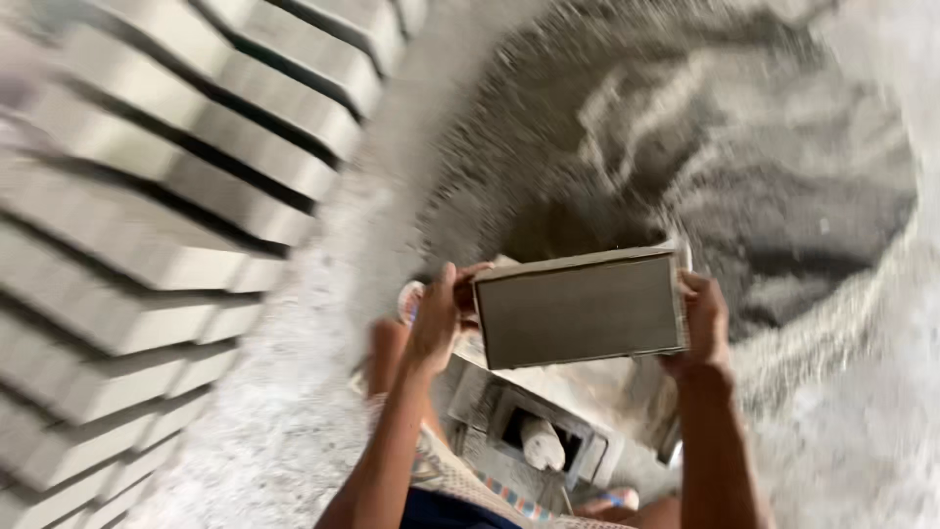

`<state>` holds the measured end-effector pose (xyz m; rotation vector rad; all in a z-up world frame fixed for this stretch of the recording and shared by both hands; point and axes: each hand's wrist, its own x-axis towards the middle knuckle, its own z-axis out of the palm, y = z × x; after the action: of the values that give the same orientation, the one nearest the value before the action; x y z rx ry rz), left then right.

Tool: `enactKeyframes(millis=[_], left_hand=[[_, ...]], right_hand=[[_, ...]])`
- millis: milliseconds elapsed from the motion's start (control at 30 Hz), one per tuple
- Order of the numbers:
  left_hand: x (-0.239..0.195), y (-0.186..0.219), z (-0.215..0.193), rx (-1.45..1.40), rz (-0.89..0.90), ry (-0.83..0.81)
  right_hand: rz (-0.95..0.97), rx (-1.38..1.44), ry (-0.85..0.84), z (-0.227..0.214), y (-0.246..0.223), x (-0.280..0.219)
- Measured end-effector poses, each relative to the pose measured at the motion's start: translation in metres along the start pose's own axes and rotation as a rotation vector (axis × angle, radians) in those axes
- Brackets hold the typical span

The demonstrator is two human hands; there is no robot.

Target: The person scoops wet concrete into a metal mold, levels the surface with a straight edge, and compacts it with a roller. They then flip the mold to release the formed brick and place it on a stack of finished bricks before repeating the process.

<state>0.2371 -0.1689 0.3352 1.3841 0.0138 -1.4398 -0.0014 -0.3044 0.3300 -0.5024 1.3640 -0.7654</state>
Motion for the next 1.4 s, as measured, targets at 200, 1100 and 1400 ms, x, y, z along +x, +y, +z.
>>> enactKeyframes(millis=[200,1100,1400], left_hand=[[-0.114,0.176,-0.064,-0.103,0.260,0.049],[-0.059,0.364,-0.322,-0.352,0.916,0.890],[0.026,0.338,-0.405,-0.283,0.956,0.870]], right_hand=[[-0.007,0.225,-0.581,0.249,-0.105,-0.124],[0.740,-0.778,-0.845,0.725,0.090,-0.154],[0.036,-0.827,-1.805,0.747,0.217,0.031]])
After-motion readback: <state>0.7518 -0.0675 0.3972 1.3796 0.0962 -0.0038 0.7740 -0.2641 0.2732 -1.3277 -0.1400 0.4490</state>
